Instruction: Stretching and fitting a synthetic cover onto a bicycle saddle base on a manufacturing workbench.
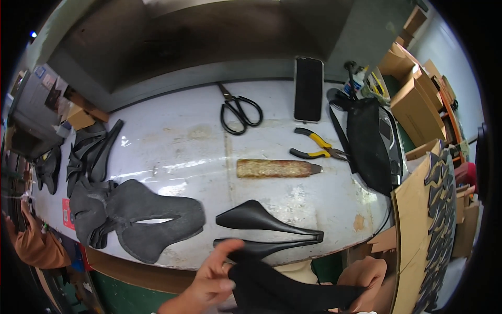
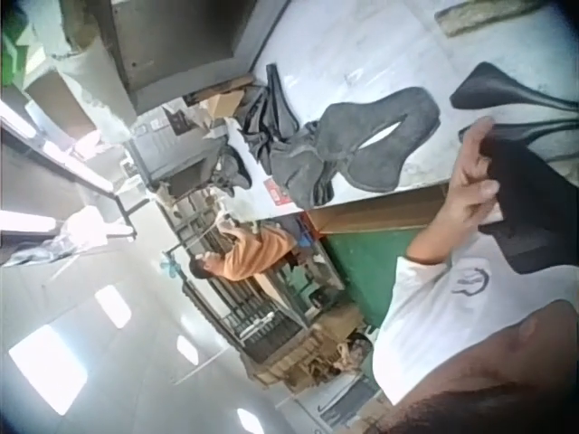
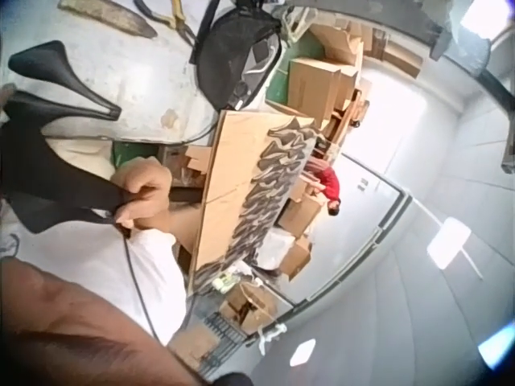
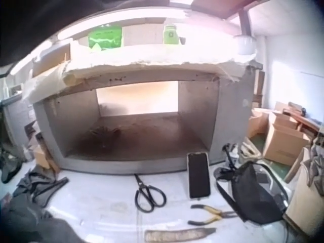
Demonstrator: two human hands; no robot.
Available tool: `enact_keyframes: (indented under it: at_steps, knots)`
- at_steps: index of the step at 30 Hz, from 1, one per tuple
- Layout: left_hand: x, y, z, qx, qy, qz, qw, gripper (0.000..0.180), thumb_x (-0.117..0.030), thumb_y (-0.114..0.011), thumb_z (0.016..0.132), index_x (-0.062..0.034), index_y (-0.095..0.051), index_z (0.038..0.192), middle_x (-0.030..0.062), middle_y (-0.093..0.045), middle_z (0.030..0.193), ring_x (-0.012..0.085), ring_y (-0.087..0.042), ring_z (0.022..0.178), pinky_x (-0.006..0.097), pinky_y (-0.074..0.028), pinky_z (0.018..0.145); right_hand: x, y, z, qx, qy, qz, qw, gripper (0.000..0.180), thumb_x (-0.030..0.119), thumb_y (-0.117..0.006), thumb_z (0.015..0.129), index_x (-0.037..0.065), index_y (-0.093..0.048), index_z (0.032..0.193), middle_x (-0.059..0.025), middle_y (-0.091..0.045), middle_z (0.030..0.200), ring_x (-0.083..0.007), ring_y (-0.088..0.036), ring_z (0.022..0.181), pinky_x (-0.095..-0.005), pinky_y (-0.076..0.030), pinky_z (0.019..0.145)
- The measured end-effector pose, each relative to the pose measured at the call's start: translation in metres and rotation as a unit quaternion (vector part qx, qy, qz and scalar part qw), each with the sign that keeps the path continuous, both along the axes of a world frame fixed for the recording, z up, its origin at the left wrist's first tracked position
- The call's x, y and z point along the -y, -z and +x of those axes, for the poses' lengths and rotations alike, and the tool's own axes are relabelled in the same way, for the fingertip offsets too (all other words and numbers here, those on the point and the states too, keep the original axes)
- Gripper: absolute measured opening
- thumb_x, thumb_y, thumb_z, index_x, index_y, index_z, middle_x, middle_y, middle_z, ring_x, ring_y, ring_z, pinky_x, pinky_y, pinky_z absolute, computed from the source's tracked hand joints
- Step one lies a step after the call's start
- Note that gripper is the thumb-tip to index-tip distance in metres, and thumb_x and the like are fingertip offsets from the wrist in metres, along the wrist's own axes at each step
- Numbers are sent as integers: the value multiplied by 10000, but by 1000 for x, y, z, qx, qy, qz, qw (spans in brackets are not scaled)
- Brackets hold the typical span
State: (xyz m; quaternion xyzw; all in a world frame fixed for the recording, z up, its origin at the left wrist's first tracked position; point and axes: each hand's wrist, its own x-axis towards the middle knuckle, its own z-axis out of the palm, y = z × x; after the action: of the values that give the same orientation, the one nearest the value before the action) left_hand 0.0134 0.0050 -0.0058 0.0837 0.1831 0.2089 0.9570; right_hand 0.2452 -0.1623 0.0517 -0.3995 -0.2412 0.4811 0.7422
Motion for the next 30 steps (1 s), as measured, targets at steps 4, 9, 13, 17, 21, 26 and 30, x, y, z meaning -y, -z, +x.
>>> enact_keyframes:
  at_steps: [4, 9, 13, 17, 21, 26, 30]
  knots:
    - [39, 4, -17, -129, -125, 161, 971, 750, -26, -716, 762, -53, -395, 1439, 176, -648, 1104, 279, -655, 914, 355, -525, 775, 2, 3, 6, 30, 76, 8, 997, 652, 305, -920, 592, 92, -320, 450, -27, -349, 411, -185, -320, 308, -339, -213, 339]
    - [-2, -23, -16, -166, 41, 388, 906, 163, -160, -776, 805, -64, -657, 863, 112, -673, 797, 237, -669, 748, 370, -517, 682, 18, 33, 56, 47, -133, 191, 971, 210, -13, -801, 737, -121, -621, 743, -240, -594, 588, -335, -585, 431, -389, -492, 430]
    - [-4, -20, -23, -195, 126, 263, 937, 207, -210, -737, 840, -49, -641, 927, 169, -674, 928, 302, -673, 870, 449, -527, 818, 17, 30, 51, 38, -115, 148, 982, 239, -56, -808, 703, -117, -590, 628, -241, -577, 553, -352, -575, 421, -390, -491, 421]
    - [12, -23, -5, -106, 18, 13, 994, 296, -258, -711, 860, -24, -621, 1019, 203, -654, 1044, 324, -658, 946, 491, -515, 879, 7, 24, 40, 31, -67, 153, 986, 333, 77, -839, 709, -46, -567, 560, -157, -533, 502, -278, -537, 394, -350, -401, 378]
    - [27, -15, -8, -15, 3, 43, 999, 542, -305, -673, 879, 53, -526, 1259, 254, -570, 1254, 380, -599, 1099, 548, -462, 979, 3, 23, 43, 55, -49, 199, 977, 359, 93, -805, 768, -44, -570, 534, -130, -495, 465, -257, -490, 340, -356, -310, 325]
    - [0, -31, 5, -205, 1, 734, 648, 608, -143, -800, 771, 104, -544, 1264, 250, -560, 1271, 404, -565, 1165, 485, -454, 991, 22, 22, 50, 167, -51, 76, 982, 269, 162, -785, 798, -32, -610, 734, -89, -531, 522, -184, -501, 416, -321, -365, 407]
    - [-17, -21, 14, -397, -21, 793, 462, 695, -61, -790, 652, -16, -564, 1308, 134, -647, 1068, 225, -629, 890, 297, -487, 712, -8, 52, 43, 186, 79, -319, 926, 168, 39, -789, 784, -22, -634, 768, 8, -540, 525, -42, -508, 469, -204, -382, 436]
